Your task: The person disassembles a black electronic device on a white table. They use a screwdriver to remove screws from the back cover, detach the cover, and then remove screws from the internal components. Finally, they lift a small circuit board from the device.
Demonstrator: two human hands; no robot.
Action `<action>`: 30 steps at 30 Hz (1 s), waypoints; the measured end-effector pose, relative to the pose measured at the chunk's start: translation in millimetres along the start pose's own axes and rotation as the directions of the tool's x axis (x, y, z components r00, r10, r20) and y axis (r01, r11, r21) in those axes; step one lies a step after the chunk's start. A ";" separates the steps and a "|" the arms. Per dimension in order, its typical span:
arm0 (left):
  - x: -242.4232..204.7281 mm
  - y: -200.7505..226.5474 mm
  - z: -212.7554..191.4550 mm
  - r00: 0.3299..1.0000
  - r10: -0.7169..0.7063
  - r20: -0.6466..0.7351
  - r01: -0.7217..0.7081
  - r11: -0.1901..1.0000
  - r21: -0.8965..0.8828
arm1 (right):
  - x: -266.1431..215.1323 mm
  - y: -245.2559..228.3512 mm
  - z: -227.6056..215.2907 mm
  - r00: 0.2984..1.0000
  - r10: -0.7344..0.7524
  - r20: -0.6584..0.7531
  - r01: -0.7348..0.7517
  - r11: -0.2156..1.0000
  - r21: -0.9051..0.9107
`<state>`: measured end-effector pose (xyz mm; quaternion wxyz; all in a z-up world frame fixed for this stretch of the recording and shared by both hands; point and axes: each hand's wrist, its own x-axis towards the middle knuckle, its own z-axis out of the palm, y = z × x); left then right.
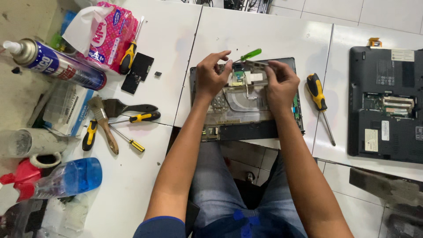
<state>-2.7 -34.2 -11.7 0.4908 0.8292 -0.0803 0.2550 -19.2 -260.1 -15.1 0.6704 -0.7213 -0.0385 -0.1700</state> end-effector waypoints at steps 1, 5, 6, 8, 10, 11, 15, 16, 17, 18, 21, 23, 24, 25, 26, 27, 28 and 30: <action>0.2 -3.8 0.5 1.000 -0.001 -0.002 0.001 1.000 -0.001 | -1.7 -1.8 -2.3 1.000 -0.001 0.002 0.001 1.000 -0.001; -2.2 -7.7 -0.2 0.990 0.030 -0.137 -0.013 0.993 0.119 | -4.1 -2.1 -3.7 0.999 0.024 -0.043 -0.019 0.994 0.107; -1.2 -5.4 -0.2 0.980 0.063 -0.188 -0.029 0.983 0.180 | -2.6 -1.0 -2.4 0.999 0.008 -0.032 -0.005 0.996 0.093; -3.4 -2.2 2.6 0.968 0.156 -0.194 -0.093 0.950 0.298 | -4.7 -5.9 -1.1 0.999 -0.004 -0.036 0.008 0.994 0.108; -4.0 0.3 5.0 0.947 0.247 -0.204 -0.145 0.898 0.416 | -6.3 -10.2 3.0 0.999 -0.022 -0.028 0.025 0.992 0.123; -3.5 0.9 6.2 0.940 0.262 -0.217 -0.136 0.874 0.466 | -7.3 -11.5 6.3 0.993 -0.117 -0.034 0.119 0.989 0.088; -6.2 11.0 14.8 0.961 0.082 -0.264 0.022 0.928 0.372 | -13.8 -21.6 10.0 0.960 -0.268 -0.078 0.269 0.963 0.003; -4.3 24.1 18.0 0.961 0.084 -0.263 0.019 0.930 0.367 | -13.1 -22.0 10.7 0.959 -0.271 -0.081 0.272 0.962 -0.002; -2.5 36.9 21.3 0.973 -0.166 -0.158 0.204 0.943 0.264 | -12.2 -22.2 11.4 0.940 -0.335 -0.056 0.330 0.940 -0.080; -2.6 49.3 22.6 0.916 -0.401 -0.030 0.399 0.898 0.184 | -12.8 -22.4 13.5 0.919 -0.393 -0.021 0.386 0.910 -0.152; 0.0 53.1 32.8 0.837 -0.536 0.107 0.520 0.841 0.146 | -14.2 -19.2 16.2 0.899 -0.437 0.020 0.433 0.881 -0.192; 3.7 64.9 31.9 0.799 -0.585 0.137 0.567 0.810 0.152 | -16.2 -22.6 16.9 0.889 -0.457 0.038 0.456 0.871 -0.183; 8.2 70.6 31.9 0.762 -0.626 0.168 0.605 0.780 0.160 | -14.9 -24.3 17.8 0.876 -0.481 0.049 0.481 0.859 -0.173; 7.2 56.8 38.5 0.762 -0.625 0.169 0.604 0.780 0.162 | -15.5 -23.5 17.0 0.876 -0.480 0.048 0.481 0.860 -0.172; 6.7 42.8 43.7 0.760 -0.626 0.175 0.611 0.780 0.137 | -15.8 -22.9 17.4 0.869 -0.488 0.082 0.495 0.854 -0.157; 6.2 28.6 48.9 0.758 -0.626 0.181 0.617 0.779 0.112 | -16.0 -22.2 17.9 0.860 -0.496 0.115 0.509 0.849 -0.142; 10.3 32.5 42.6 0.757 -0.627 0.184 0.617 0.779 0.113 | -17.8 -25.4 15.0 0.862 -0.495 0.114 0.507 0.850 -0.143; 18.2 40.0 30.9 0.779 -0.594 0.202 0.603 0.797 0.021 | -21.9 -31.2 8.8 0.939 -0.321 0.125 0.330 0.942 -0.065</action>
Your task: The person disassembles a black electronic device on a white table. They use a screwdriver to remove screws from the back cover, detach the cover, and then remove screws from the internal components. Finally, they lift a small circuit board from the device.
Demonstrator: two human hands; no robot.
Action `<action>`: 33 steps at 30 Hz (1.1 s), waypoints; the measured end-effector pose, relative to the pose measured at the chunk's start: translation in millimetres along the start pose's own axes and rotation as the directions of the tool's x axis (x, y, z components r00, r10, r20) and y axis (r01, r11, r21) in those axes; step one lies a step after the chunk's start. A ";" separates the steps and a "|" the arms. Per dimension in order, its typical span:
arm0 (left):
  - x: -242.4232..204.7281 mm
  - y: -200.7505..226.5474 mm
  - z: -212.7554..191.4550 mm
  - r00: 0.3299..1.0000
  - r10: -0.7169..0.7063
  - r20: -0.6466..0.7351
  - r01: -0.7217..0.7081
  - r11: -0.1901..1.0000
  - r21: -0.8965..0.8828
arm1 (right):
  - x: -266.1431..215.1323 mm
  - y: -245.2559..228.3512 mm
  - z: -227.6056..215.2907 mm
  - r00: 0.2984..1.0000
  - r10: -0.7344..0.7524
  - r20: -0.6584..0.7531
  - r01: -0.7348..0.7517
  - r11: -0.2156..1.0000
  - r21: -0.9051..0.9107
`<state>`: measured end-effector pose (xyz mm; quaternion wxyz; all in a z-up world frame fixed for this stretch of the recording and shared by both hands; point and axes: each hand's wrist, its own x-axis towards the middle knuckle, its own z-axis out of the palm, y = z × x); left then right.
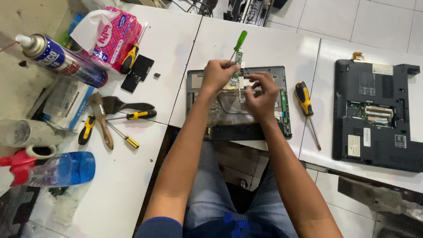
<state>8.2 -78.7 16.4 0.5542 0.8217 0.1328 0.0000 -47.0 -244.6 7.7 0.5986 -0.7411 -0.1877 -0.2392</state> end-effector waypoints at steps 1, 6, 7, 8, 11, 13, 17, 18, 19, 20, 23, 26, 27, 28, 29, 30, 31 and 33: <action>-5.9 11.6 -8.5 1.000 -0.001 0.004 0.001 1.000 0.003 | 1.4 4.5 -2.1 1.000 0.003 -0.004 -0.003 1.000 -0.001; -16.2 26.1 -33.7 0.963 0.067 0.260 -0.089 0.993 0.077 | 5.1 28.6 -5.8 0.988 0.144 0.047 -0.151 0.970 0.192; -17.3 22.1 -34.6 0.962 0.064 0.265 -0.087 0.993 0.077 | 3.8 25.6 -6.0 0.988 0.149 0.045 -0.155 0.970 0.190; -17.2 19.4 -35.5 0.952 0.068 0.297 -0.098 0.991 0.087 | 4.7 22.8 -6.3 0.983 0.172 0.063 -0.180 0.967 0.181; -14.2 3.5 -38.5 0.935 0.083 0.344 -0.107 0.993 0.053 | 5.9 24.0 -6.9 0.972 0.227 0.066 -0.235 0.958 0.167; -10.5 -7.0 -41.4 0.930 0.097 0.356 -0.108 0.994 0.010 | 8.0 30.5 -6.4 0.966 0.255 0.050 -0.260 0.952 0.164; -13.7 -22.6 -46.0 0.938 0.156 0.311 -0.101 0.978 -0.185 | 9.6 33.7 -9.7 0.962 0.266 0.063 -0.273 0.950 0.154; -15.9 -25.5 -47.6 0.949 0.146 0.280 -0.072 0.963 -0.258 | 9.9 31.1 -10.6 0.965 0.255 0.061 -0.261 0.954 0.146; -11.7 -28.7 -46.6 0.949 0.148 0.278 -0.074 0.963 -0.258 | 11.3 31.5 -9.9 0.966 0.253 0.061 -0.259 0.955 0.147; -9.4 -33.4 -45.1 0.956 0.152 0.250 -0.083 0.960 -0.266 | 10.2 31.7 -9.7 0.959 0.274 0.074 -0.282 0.949 0.145; -2.8 -51.5 -39.0 0.970 0.152 0.191 -0.103 0.964 -0.245 | 8.6 23.0 -7.2 0.953 0.294 0.074 -0.301 0.946 0.120; -12.4 -50.0 -38.2 0.973 0.171 0.152 -0.143 0.973 -0.184 | 7.7 20.7 -5.8 0.956 0.288 0.055 -0.292 0.951 0.105; -16.9 -45.3 -39.0 0.970 0.196 0.145 -0.173 0.972 -0.156 | 8.8 22.2 -5.5 0.959 0.280 0.048 -0.284 0.953 0.108; -17.9 -44.2 -38.9 0.969 0.197 0.149 -0.174 0.972 -0.157 | 8.3 25.8 -5.3 0.959 0.281 0.044 -0.284 0.953 0.106; -18.8 -43.4 -38.9 0.969 0.211 0.131 -0.191 0.971 -0.145 | 7.8 29.6 -4.9 0.963 0.266 0.051 -0.270 0.956 0.116; -20.0 -43.0 -38.4 0.968 0.223 0.112 -0.207 0.969 -0.135 | 7.4 33.7 -4.8 0.966 0.251 0.061 -0.257 0.959 0.124; -17.2 -46.4 -34.2 0.968 0.223 0.114 -0.207 0.969 -0.138 | 8.4 29.4 -6.3 0.966 0.252 0.060 -0.257 0.959 0.121; -13.4 -55.3 -30.2 0.961 0.266 0.078 -0.259 0.962 -0.091 | 9.2 20.0 -5.0 0.962 0.267 0.056 -0.273 0.950 0.155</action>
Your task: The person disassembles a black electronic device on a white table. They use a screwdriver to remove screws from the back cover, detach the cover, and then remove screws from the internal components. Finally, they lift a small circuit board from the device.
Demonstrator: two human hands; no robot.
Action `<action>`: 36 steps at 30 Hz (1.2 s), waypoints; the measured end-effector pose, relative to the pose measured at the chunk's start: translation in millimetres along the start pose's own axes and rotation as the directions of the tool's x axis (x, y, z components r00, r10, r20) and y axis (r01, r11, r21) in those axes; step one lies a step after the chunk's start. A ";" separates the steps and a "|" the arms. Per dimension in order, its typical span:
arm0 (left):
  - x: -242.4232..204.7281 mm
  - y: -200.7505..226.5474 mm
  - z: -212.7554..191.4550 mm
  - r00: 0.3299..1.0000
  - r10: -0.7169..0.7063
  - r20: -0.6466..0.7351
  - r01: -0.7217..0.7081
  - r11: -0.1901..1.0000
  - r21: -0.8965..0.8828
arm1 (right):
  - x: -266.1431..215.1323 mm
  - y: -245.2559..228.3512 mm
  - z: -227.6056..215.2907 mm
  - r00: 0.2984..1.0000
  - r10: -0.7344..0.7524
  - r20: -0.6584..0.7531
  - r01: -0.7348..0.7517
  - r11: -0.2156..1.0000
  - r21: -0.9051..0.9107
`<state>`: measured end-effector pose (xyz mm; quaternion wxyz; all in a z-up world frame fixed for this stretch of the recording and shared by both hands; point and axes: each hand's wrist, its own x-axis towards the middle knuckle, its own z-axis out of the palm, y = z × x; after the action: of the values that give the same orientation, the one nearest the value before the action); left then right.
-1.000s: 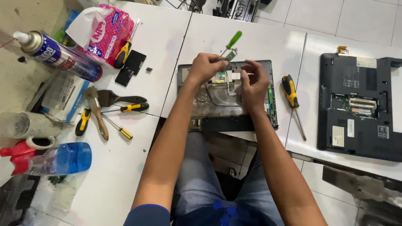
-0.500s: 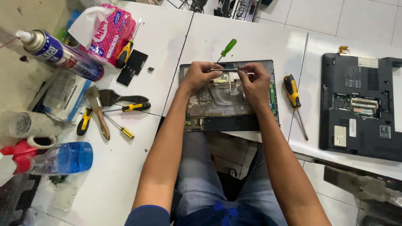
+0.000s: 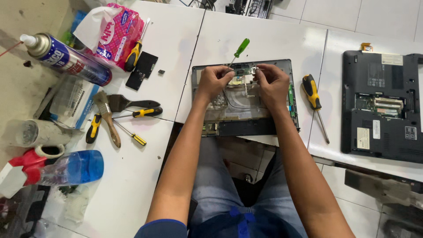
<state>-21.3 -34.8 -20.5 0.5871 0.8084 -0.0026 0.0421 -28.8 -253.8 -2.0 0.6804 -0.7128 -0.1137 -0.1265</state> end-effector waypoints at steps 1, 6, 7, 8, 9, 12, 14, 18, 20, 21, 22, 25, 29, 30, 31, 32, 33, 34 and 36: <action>-2.0 4.7 -2.2 1.000 0.000 -0.003 0.000 1.000 0.000 | 0.0 1.4 0.5 1.000 -0.001 0.003 0.001 1.000 0.000; -3.1 5.8 -6.3 0.999 0.016 -0.035 -0.017 0.999 -0.041 | 0.4 -2.7 2.0 1.000 -0.014 -0.002 0.014 1.000 0.018; -3.0 4.6 -6.3 0.999 0.013 -0.036 -0.014 0.999 -0.043 | 0.8 0.3 0.7 1.000 -0.012 0.000 0.012 1.000 0.017; -3.1 3.8 -6.2 0.999 0.024 -0.046 -0.025 0.999 -0.031 | 1.0 3.1 -0.8 1.000 -0.014 0.010 0.014 1.000 0.012; -2.5 3.4 -6.8 0.998 0.036 -0.056 -0.037 0.999 -0.017 | 2.0 5.6 -1.8 1.000 -0.018 0.019 0.018 1.000 0.007; -4.7 7.3 -5.3 0.998 0.030 -0.059 -0.032 0.999 -0.030 | -0.2 -1.1 -0.1 0.999 -0.029 0.021 0.029 1.000 -0.002; -6.3 9.1 -5.0 0.997 0.038 -0.069 -0.041 0.999 -0.034 | 0.0 -3.7 0.6 0.999 -0.035 0.021 0.035 0.999 -0.007; -6.0 6.0 -5.4 0.994 0.063 -0.086 -0.065 0.998 -0.017 | 0.6 2.2 -2.4 0.999 -0.030 0.017 0.030 0.999 -0.012; -6.5 7.4 -4.7 0.994 0.072 -0.088 -0.074 0.997 -0.017 | 0.3 3.3 -2.2 0.999 -0.028 0.017 0.028 1.000 -0.008; -6.5 8.2 -4.7 0.992 0.082 -0.092 -0.084 0.996 -0.016 | 0.6 3.8 -1.9 0.999 -0.027 0.017 0.027 1.000 -0.003; -6.6 8.6 -4.6 0.992 0.082 -0.092 -0.084 0.996 -0.016 | 1.1 0.9 -1.1 0.999 -0.027 0.018 0.027 1.000 -0.003; -8.0 8.2 -4.3 0.992 0.080 -0.101 -0.080 0.997 0.005 | 0.7 -2.4 0.2 0.999 -0.048 0.019 0.048 0.999 -0.015; -6.2 7.0 -2.3 0.987 0.108 -0.120 -0.106 0.994 0.017 | 0.5 0.9 0.3 0.997 -0.067 0.032 0.068 0.997 -0.044; -5.8 6.6 -1.9 0.987 0.108 -0.122 -0.106 0.994 0.024 | 0.1 0.5 1.0 0.997 -0.075 0.033 0.076 0.996 -0.043; -5.8 6.3 -2.0 0.987 0.108 -0.122 -0.106 0.994 0.025 | 0.4 1.0 0.6 0.997 -0.075 0.033 0.076 0.996 -0.042; -5.8 6.0 -2.0 0.986 0.110 -0.123 -0.108 0.994 0.028 | 0.6 1.5 0.1 0.998 -0.056 0.025 0.057 0.998 -0.035; -5.7 5.7 -2.1 0.986 0.113 -0.124 -0.110 0.993 0.030 | 0.9 1.9 -0.3 0.999 -0.038 0.018 0.039 0.999 -0.027; -5.6 4.0 -1.9 0.986 0.113 -0.124 -0.110 0.993 0.030 | 1.2 3.1 -0.7 0.999 -0.038 0.018 0.039 0.999 -0.027; -5.2 0.9 -1.3 0.986 0.114 -0.119 -0.111 0.993 0.036 | 1.8 5.5 -1.8 1.000 -0.027 0.008 0.027 0.999 -0.036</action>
<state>-26.6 -34.0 -19.6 0.5711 0.8113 -0.0120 0.1243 -25.3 -255.9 -6.5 0.6652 -0.7239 -0.1236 -0.1351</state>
